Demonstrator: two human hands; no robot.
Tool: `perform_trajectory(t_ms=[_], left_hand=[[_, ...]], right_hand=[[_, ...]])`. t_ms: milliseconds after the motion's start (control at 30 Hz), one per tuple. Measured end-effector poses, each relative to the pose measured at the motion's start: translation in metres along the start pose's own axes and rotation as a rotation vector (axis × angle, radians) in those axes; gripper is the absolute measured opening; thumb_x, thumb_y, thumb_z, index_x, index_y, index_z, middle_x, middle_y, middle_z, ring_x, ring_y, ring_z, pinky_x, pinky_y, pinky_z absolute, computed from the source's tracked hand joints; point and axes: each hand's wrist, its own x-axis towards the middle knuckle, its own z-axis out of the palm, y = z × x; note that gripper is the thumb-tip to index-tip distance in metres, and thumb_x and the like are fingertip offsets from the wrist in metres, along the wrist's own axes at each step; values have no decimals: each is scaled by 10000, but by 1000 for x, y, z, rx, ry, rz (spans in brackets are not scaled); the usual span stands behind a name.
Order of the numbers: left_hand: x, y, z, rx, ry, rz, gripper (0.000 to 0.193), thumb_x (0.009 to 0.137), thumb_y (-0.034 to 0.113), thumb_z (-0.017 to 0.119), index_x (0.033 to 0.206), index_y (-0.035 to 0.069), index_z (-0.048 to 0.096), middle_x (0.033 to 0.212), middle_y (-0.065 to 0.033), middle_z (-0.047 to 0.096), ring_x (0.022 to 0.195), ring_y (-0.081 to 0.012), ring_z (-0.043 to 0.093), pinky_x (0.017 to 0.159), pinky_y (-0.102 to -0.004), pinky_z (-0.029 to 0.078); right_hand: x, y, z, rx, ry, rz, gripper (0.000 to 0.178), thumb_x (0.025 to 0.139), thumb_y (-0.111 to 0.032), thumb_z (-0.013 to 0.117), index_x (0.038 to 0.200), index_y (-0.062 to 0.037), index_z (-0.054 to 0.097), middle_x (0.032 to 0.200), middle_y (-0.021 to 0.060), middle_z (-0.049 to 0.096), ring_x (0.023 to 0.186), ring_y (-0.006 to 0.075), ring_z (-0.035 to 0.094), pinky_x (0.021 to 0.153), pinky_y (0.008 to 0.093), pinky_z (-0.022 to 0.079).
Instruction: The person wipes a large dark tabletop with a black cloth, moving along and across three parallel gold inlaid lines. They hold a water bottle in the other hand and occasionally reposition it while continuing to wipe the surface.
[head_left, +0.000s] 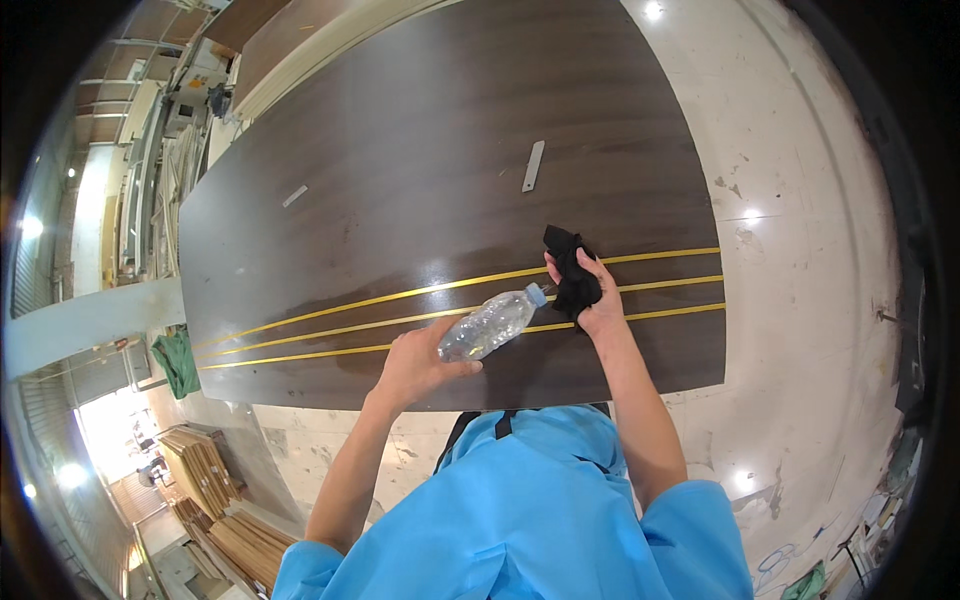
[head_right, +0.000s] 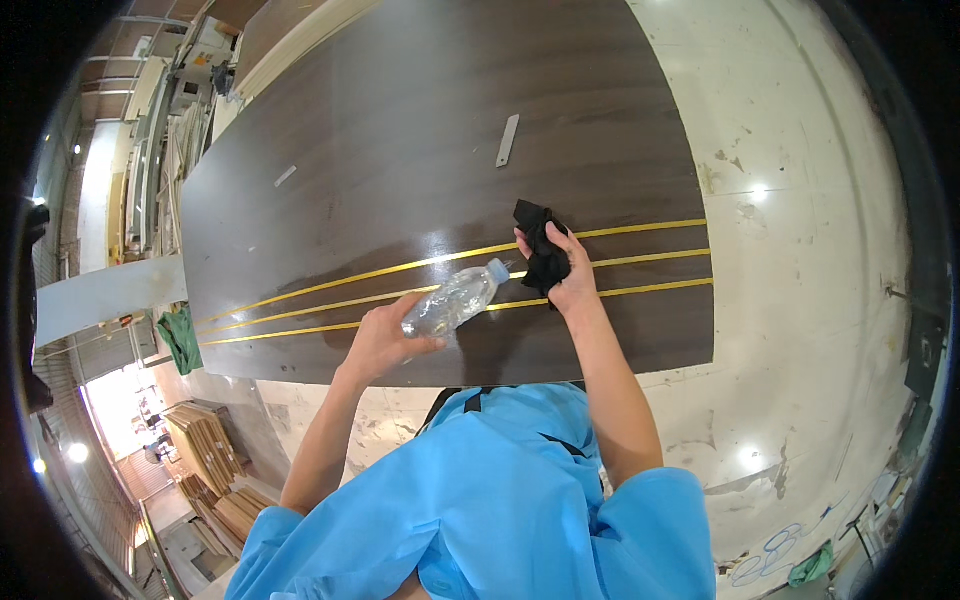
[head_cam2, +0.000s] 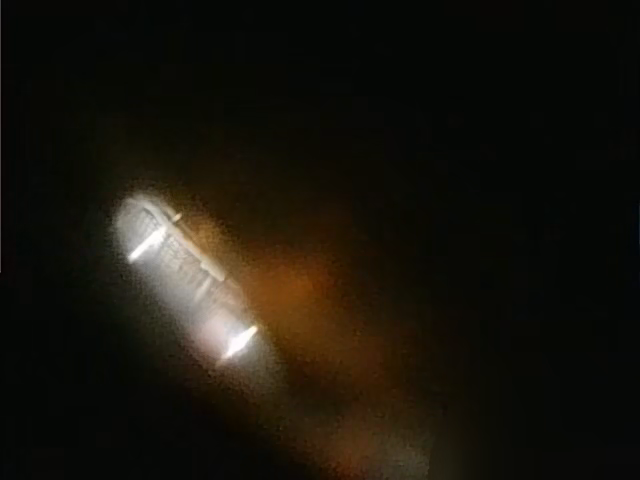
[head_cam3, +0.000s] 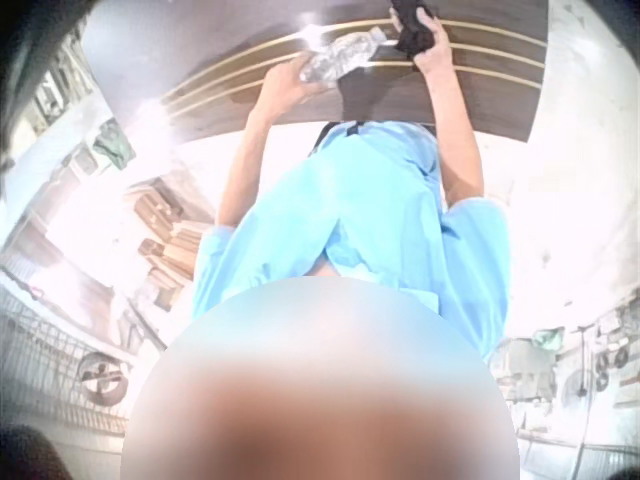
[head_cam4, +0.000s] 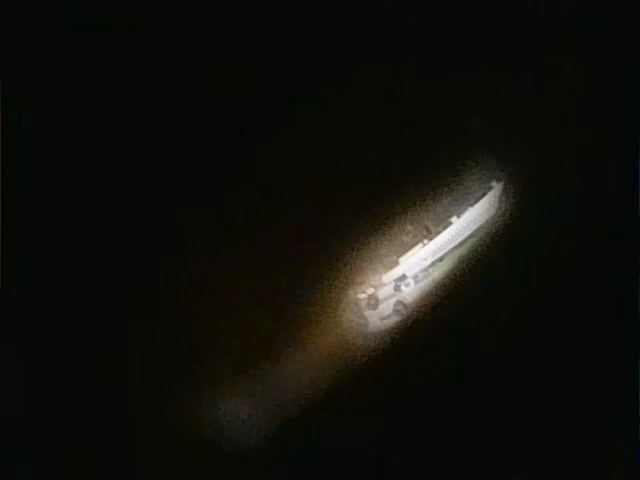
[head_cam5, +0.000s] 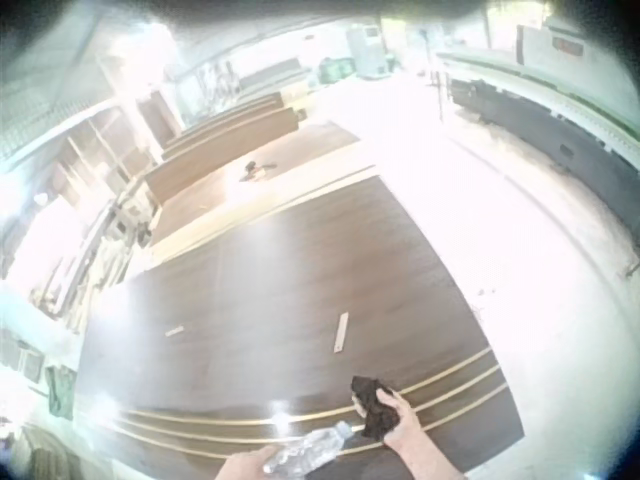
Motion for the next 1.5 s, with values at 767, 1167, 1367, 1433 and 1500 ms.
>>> perform_trajectory(t_ms=[767, 1167, 1367, 1433, 1500], left_hand=[[33, 77, -9, 322, -115, -41, 655, 814, 475, 846, 1254, 4, 729, 818, -229, 763, 806, -410, 754, 782, -502, 572], [32, 43, -1, 180, -62, -65, 639, 815, 384, 860, 1328, 40, 696, 989, -171, 792, 898, -318, 758, 887, -431, 566], [50, -13, -1, -557, 132, -103, 659, 824, 46, 886, 1417, 64, 600, 1264, -44, 689, 1128, -190, 674, 973, -354, 541], [71, -29, -4, -730, 270, -50, 655, 838, 65, 882, 1420, 52, 581, 1260, -58, 682, 1140, -204, 665, 1014, -370, 523], [94, -40, -11, -792, 383, -10, 655, 852, 77, 877, 1426, 38, 565, 1270, -69, 674, 1168, -217, 651, 1057, -388, 500]], right_hand=[[11, -43, -14, 112, -221, 91, 465, 1070, -179, 643, 1430, 104, 558, 1315, 289, 686, 1224, 372, 707, 1140, 466, 552], [3, 2, -7, -1111, 102, -583, 430, 1035, -165, 678, 1410, 31, 606, 1373, 231, 678, 1279, 379, 664, 1155, 454, 498], [-25, 30, -10, -2211, -482, -888, 409, 969, -206, 645, 1343, -43, 674, 1563, 186, 557, 1460, 354, 517, 1251, 505, 383], [-25, -11, -24, -2350, -270, -970, 418, 952, -214, 658, 1334, -44, 669, 1538, 187, 574, 1438, 371, 531, 1238, 507, 388], [-21, -75, -43, -2367, 83, -1026, 435, 968, -194, 619, 1367, -23, 623, 1490, 187, 602, 1415, 364, 541, 1198, 513, 419]])
